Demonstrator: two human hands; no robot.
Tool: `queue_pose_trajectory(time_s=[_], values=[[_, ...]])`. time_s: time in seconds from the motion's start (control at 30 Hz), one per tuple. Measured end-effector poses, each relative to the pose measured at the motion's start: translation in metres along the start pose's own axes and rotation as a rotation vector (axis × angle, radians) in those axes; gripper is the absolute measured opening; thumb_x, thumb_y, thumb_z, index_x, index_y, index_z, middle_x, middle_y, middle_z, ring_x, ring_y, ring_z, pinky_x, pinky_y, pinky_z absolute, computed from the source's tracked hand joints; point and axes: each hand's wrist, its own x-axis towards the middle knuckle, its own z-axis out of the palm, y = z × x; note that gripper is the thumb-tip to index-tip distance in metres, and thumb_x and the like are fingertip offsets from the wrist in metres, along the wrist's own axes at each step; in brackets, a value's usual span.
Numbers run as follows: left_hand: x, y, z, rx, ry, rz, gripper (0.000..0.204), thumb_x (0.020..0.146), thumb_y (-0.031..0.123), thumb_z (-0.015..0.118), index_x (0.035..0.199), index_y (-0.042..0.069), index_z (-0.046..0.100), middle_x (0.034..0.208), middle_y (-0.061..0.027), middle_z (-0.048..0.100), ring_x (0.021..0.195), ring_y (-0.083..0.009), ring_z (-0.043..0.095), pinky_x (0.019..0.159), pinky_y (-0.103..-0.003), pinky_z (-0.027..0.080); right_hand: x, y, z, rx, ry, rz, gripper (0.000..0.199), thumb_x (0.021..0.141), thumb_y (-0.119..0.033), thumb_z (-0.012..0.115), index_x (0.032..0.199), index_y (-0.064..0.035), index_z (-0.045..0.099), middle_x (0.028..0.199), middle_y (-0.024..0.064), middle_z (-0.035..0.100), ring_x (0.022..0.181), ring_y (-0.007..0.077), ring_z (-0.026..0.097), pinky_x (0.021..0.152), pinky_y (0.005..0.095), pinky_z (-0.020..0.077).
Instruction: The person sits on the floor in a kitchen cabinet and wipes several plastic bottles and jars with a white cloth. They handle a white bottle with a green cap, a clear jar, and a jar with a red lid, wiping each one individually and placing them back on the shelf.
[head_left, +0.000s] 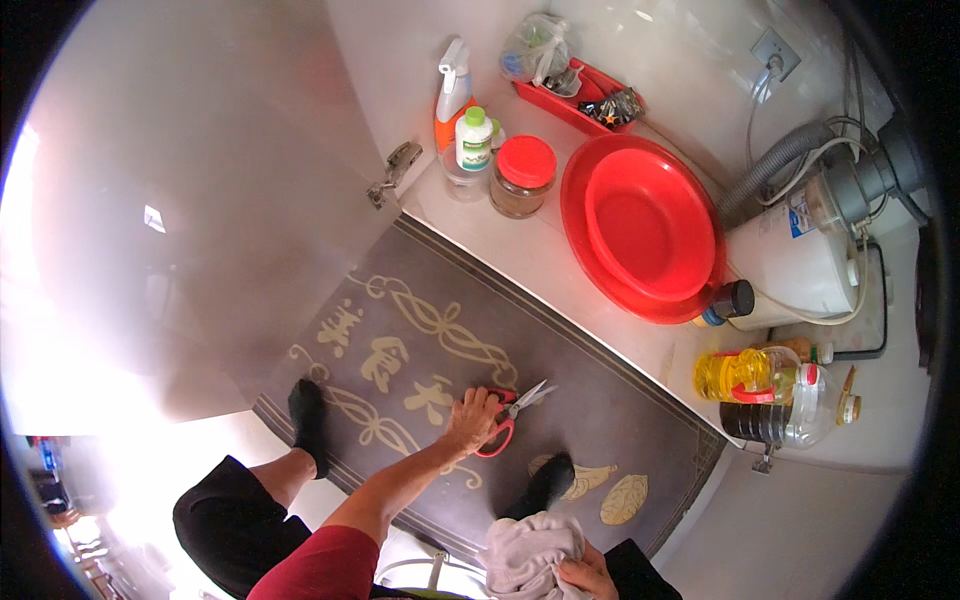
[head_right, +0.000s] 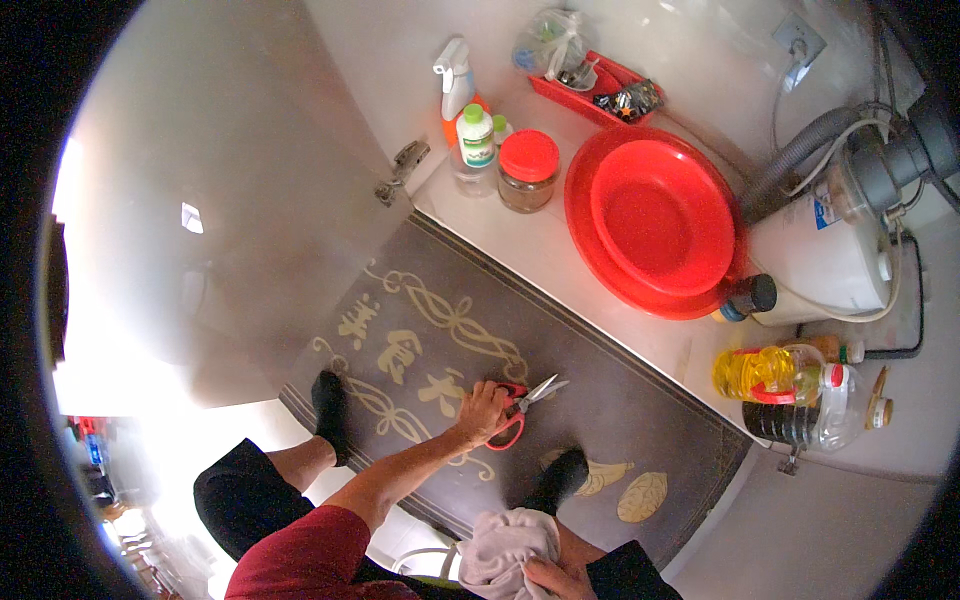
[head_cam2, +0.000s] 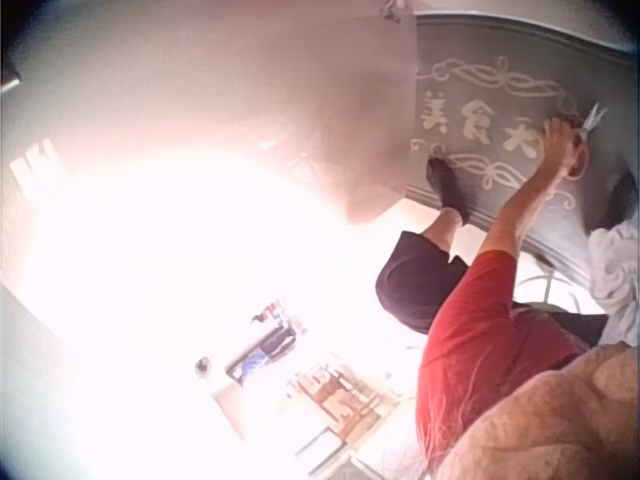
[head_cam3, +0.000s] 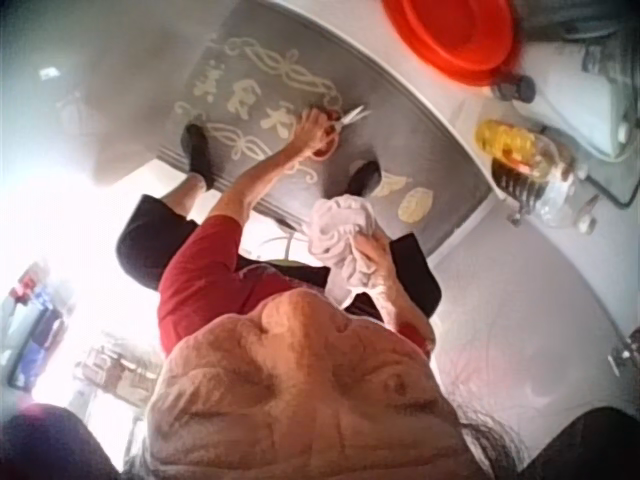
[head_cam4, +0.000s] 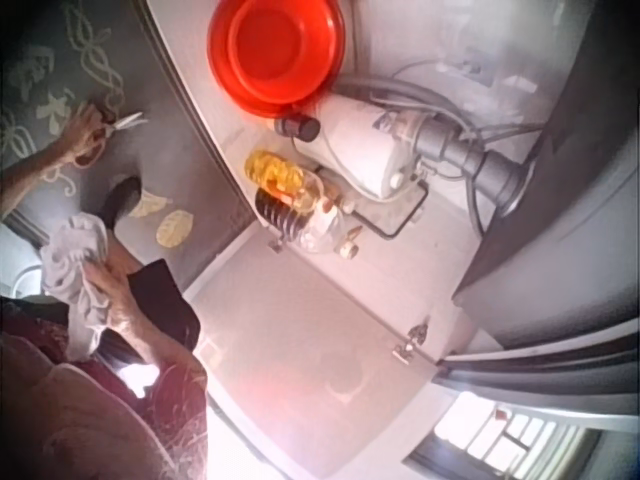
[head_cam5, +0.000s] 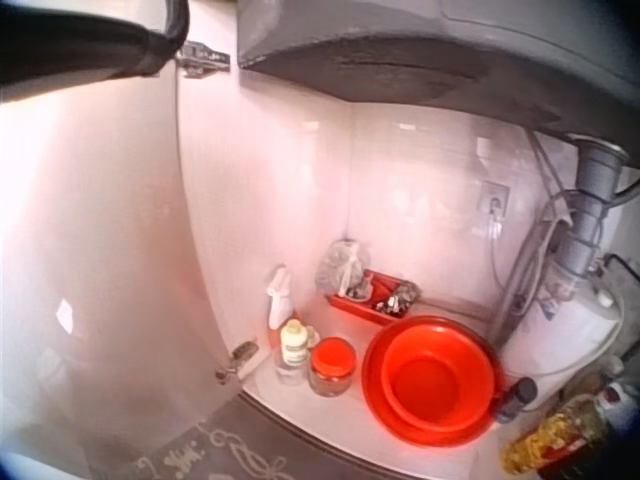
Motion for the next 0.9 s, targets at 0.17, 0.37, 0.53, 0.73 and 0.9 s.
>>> queue_pose_trajectory(time_s=[0.17, 0.37, 0.53, 0.73, 0.9], values=[[-0.004, 0.012, -0.029, -0.151, 0.179, 0.024, 0.048, 0.071, 0.023, 0.068, 0.113, 0.006, 0.051, 0.111, -0.0159, 0.044, 0.101, -0.0336, 0.045, 0.079, -0.046, 0.039, 0.003, -0.015, 0.015, -0.059, 0.074, -0.085, 0.04, 0.086, -0.024, 0.061, 0.118, -0.0038, 0.049, 0.081, 0.0035, 0.058, 0.059, 0.0073, 0.049, 0.05, 0.021, 0.0385], [0.071, 0.001, -0.079, -0.27, 0.419, 0.005, 0.047, 0.075, 0.018, 0.067, 0.116, 0.006, 0.048, 0.117, -0.0161, 0.043, 0.105, -0.0337, 0.043, 0.085, -0.045, 0.037, 0.01, -0.016, 0.019, -0.049, 0.128, -0.107, 0.044, 0.084, -0.024, 0.061, 0.12, -0.0013, 0.049, 0.092, 0.0074, 0.058, 0.076, 0.012, 0.052, 0.065, 0.0255, 0.0404], [0.177, -0.025, -0.124, -0.258, 0.496, 0.11, 0.052, 0.08, 0.005, 0.06, 0.128, 0.004, 0.042, 0.126, -0.02, 0.038, 0.11, -0.0376, 0.046, 0.091, -0.045, 0.041, 0.019, -0.023, 0.025, -0.014, 0.159, -0.098, 0.048, 0.082, -0.024, 0.062, 0.122, 0.0007, 0.049, 0.102, 0.0107, 0.058, 0.09, 0.016, 0.053, 0.076, 0.0292, 0.0419], [0.25, -0.03, -0.123, -0.385, 0.344, 0.067, 0.059, 0.082, 0.006, 0.059, 0.135, 0.004, 0.032, 0.127, -0.0214, 0.034, 0.112, -0.0409, 0.047, 0.093, -0.046, 0.044, 0.023, -0.033, 0.034, 0.058, 0.195, -0.105, 0.053, 0.08, -0.024, 0.062, 0.124, 0.0032, 0.048, 0.113, 0.0146, 0.058, 0.107, 0.0207, 0.055, 0.091, 0.0337, 0.0438], [0.272, -0.021, -0.12, -0.363, 0.319, 0.052, 0.061, 0.083, 0.01, 0.059, 0.136, 0.005, 0.03, 0.126, -0.0227, 0.035, 0.111, -0.0431, 0.048, 0.089, -0.048, 0.045, 0.032, -0.04, 0.031, 0.026, 0.22, -0.094, 0.056, 0.078, -0.023, 0.062, 0.125, 0.0041, 0.046, 0.117, 0.0163, 0.055, 0.109, 0.0225, 0.054, 0.093, 0.0351, 0.0422]])
